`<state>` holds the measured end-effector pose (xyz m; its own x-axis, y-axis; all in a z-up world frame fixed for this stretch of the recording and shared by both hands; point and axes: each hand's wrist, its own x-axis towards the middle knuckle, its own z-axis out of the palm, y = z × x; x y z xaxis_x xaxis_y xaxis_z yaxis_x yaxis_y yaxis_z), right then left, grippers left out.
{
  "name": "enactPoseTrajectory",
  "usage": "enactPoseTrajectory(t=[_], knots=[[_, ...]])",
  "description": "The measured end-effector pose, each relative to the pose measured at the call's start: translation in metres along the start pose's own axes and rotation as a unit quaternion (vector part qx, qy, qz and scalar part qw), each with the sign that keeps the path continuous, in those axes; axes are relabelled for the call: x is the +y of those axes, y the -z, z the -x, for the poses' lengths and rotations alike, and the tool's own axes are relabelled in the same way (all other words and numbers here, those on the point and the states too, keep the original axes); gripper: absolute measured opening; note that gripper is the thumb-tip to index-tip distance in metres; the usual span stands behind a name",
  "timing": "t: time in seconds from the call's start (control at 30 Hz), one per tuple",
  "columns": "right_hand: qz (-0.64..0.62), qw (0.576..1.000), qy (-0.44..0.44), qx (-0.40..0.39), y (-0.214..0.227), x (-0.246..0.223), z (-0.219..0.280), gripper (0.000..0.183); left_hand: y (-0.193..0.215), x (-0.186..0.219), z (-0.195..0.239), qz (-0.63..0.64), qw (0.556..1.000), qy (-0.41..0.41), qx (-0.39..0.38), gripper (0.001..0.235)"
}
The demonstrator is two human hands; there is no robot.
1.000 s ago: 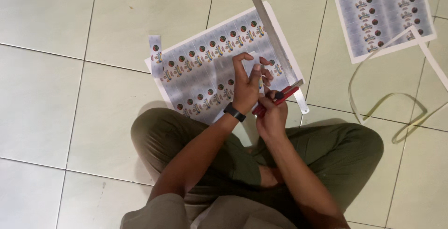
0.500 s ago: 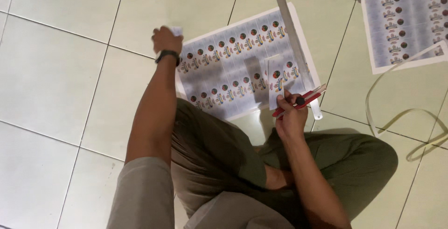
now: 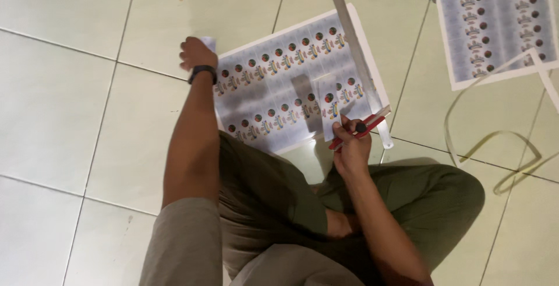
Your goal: The person sits on the floor and uses a metal ruler and a red utility knife to cut a large sheet of printed paper into strips. They align the ruler, cut along the edge, and move the cut strips aside.
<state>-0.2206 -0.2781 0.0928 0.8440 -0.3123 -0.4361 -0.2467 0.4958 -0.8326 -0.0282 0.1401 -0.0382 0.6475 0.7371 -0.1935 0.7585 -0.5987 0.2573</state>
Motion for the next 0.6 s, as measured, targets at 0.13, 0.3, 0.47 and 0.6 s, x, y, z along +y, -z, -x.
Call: enactPoseTrajectory(t=[0.13,0.3,0.47,0.6], knots=[[-0.004,1.000,0.002,0.007,-0.006,-0.005,0.005,0.042,0.039,0.002,0.023,0.007,0.999,-0.033,-0.026,0.040],[-0.026,1.000,-0.005,0.004,-0.006,-0.007,0.002,0.041,0.050,0.004,0.032,0.042,0.987,-0.153,0.002,0.030],[-0.071,0.997,-0.007,-0.005,-0.008,-0.016,0.001,0.040,0.005,0.061,0.084,0.302,0.910,-0.256,-0.125,0.026],[-0.086,0.996,0.007,-0.009,-0.005,-0.013,-0.002,0.040,0.065,0.124,0.245,0.535,0.690,-0.268,-0.408,0.028]])
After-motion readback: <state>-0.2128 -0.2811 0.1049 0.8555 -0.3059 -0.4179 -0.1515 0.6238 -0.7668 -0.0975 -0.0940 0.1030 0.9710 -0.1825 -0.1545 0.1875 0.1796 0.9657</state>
